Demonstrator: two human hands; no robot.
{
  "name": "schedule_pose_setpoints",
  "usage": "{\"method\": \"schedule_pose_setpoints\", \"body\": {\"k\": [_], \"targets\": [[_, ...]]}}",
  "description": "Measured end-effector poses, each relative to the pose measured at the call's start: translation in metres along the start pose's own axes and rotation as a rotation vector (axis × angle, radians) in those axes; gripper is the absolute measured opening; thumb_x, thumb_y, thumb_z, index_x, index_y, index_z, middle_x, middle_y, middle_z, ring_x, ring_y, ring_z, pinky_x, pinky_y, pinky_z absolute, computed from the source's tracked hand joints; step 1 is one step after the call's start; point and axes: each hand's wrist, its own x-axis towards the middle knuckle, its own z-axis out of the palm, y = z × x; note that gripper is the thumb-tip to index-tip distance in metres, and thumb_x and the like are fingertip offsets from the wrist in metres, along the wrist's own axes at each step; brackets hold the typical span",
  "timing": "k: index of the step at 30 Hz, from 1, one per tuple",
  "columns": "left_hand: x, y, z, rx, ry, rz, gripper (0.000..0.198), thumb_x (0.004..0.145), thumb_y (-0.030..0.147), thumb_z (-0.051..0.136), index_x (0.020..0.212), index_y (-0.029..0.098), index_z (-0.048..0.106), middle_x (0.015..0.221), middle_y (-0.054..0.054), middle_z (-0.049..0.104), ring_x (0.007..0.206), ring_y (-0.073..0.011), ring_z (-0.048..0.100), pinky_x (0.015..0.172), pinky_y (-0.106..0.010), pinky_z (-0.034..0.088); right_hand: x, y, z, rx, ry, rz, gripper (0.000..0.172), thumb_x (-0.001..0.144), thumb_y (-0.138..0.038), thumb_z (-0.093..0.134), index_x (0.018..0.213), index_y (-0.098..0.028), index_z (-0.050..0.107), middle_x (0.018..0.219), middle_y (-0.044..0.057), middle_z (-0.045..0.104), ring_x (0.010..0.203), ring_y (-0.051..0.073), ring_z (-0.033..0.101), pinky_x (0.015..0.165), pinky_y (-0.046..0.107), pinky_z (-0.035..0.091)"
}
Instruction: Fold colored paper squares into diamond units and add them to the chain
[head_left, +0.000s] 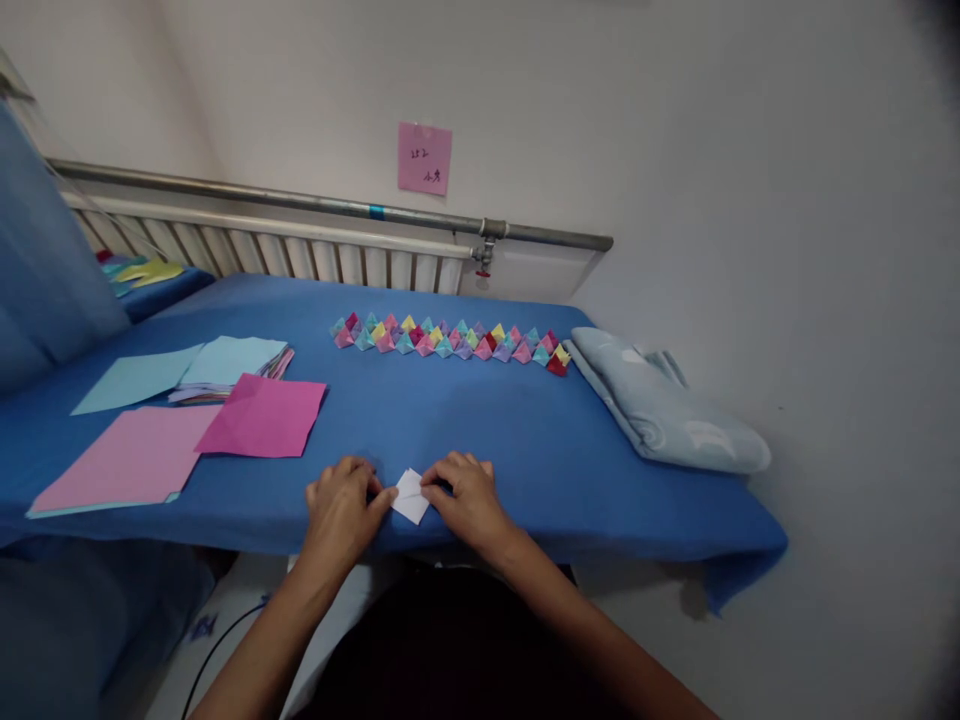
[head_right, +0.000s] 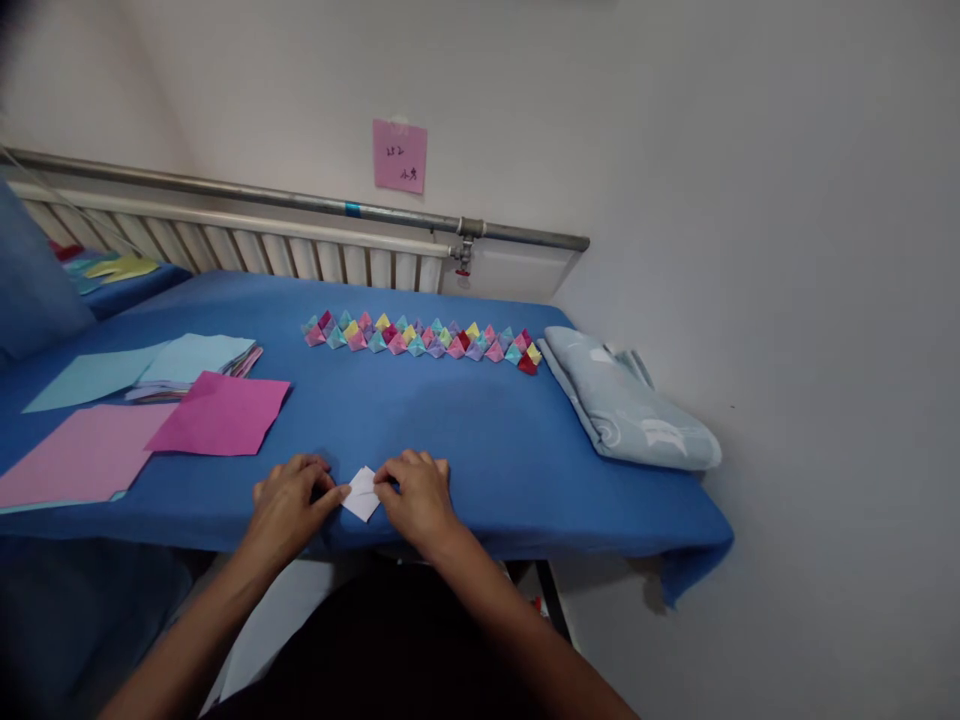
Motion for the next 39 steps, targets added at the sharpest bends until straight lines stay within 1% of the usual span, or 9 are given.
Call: {"method": "schedule_pose_setpoints", "body": {"k": [9, 14, 17, 19, 23, 27, 32, 35, 39], "targets": [[-0.005, -0.008, -0.005, 0.028, -0.022, 0.043, 0.024, 0.084, 0.041, 0.051, 0.080, 0.021, 0.064, 0.105, -0.008, 0.061, 0.096, -0.0293, 0.053, 0.078, -0.043, 0.038, 0.001, 0.000, -0.003, 0.054, 0.018, 0.054, 0.011, 0.077, -0.013, 0.061, 0.076, -0.023, 0.064, 0.084, -0.002, 0.062, 0.086, 0.016, 0.053, 0.080, 0.032, 0.025], [0.010, -0.007, -0.015, 0.124, -0.088, 0.141, 0.022, 0.080, 0.039, 0.055, 0.086, 0.021, 0.063, 0.099, -0.010, 0.061, 0.093, -0.0313, 0.054, 0.078, -0.045, 0.039, 0.003, 0.000, -0.003, 0.068, 0.013, 0.080, 0.016, 0.074, -0.006, 0.058, 0.073, -0.021, 0.062, 0.082, -0.003, 0.062, 0.083, 0.014, 0.051, 0.078, 0.031, 0.025], [0.029, 0.004, -0.022, 0.163, -0.160, 0.292, 0.027, 0.070, 0.025, 0.062, 0.097, 0.021, 0.063, 0.104, -0.012, 0.061, 0.098, -0.0329, 0.054, 0.083, -0.048, 0.038, 0.005, 0.000, -0.004, 0.047, 0.002, 0.092, 0.016, 0.073, -0.005, 0.057, 0.072, -0.021, 0.060, 0.081, -0.003, 0.061, 0.083, 0.014, 0.051, 0.076, 0.030, 0.024], [0.041, 0.015, -0.024, 0.148, -0.213, 0.393, 0.036, 0.064, 0.012, 0.062, 0.098, 0.024, 0.063, 0.106, -0.010, 0.061, 0.101, -0.0305, 0.054, 0.087, -0.046, 0.038, 0.007, 0.000, -0.005, 0.039, -0.014, 0.100, 0.015, 0.072, -0.006, 0.058, 0.072, -0.021, 0.060, 0.082, -0.003, 0.061, 0.085, 0.015, 0.051, 0.076, 0.030, 0.024], [0.058, 0.037, -0.025, 0.103, -0.336, 0.485, 0.033, 0.056, 0.002, 0.060, 0.079, 0.025, 0.066, 0.090, -0.006, 0.065, 0.093, -0.0262, 0.058, 0.085, -0.039, 0.041, 0.006, 0.001, -0.005, 0.061, -0.001, 0.110, 0.013, 0.071, -0.008, 0.061, 0.073, -0.021, 0.058, 0.081, -0.003, 0.061, 0.084, 0.015, 0.052, 0.076, 0.030, 0.026], [0.071, 0.043, -0.023, 0.053, -0.438, 0.448, 0.029, 0.045, -0.001, 0.062, 0.059, 0.024, 0.061, 0.068, 0.000, 0.062, 0.077, -0.0228, 0.060, 0.074, -0.033, 0.043, 0.001, 0.005, -0.004, 0.134, 0.098, 0.076, 0.013, 0.071, -0.010, 0.060, 0.076, -0.021, 0.058, 0.081, -0.002, 0.061, 0.084, 0.016, 0.054, 0.080, 0.032, 0.030], [0.078, 0.030, -0.027, -0.092, -0.536, 0.334, 0.023, 0.039, 0.004, 0.065, 0.049, 0.022, 0.054, 0.050, 0.006, 0.051, 0.052, -0.0132, 0.050, 0.052, -0.023, 0.036, -0.003, 0.013, -0.005, 0.433, 0.258, 0.053, 0.009, 0.074, -0.017, 0.057, 0.081, -0.022, 0.057, 0.090, 0.000, 0.061, 0.087, 0.017, 0.057, 0.084, 0.033, 0.040], [0.073, 0.014, -0.033, -0.231, -0.557, 0.250, 0.019, 0.044, 0.012, 0.066, 0.055, 0.021, 0.053, 0.047, 0.009, 0.048, 0.047, -0.0104, 0.044, 0.047, -0.021, 0.031, -0.007, 0.015, -0.005, 0.607, 0.295, 0.107, 0.010, 0.077, -0.027, 0.056, 0.086, -0.022, 0.057, 0.091, 0.003, 0.061, 0.086, 0.017, 0.057, 0.081, 0.032, 0.044], [0.051, -0.006, -0.034, -0.485, -0.501, 0.171, 0.021, 0.062, 0.031, 0.062, 0.067, 0.021, 0.044, 0.060, 0.007, 0.052, 0.056, -0.0107, 0.050, 0.052, -0.021, 0.037, -0.012, 0.005, -0.003, 0.787, 0.213, 0.230, 0.030, 0.074, -0.035, 0.063, 0.100, -0.022, 0.057, 0.096, 0.005, 0.063, 0.083, 0.017, 0.057, 0.078, 0.032, 0.047]]}}
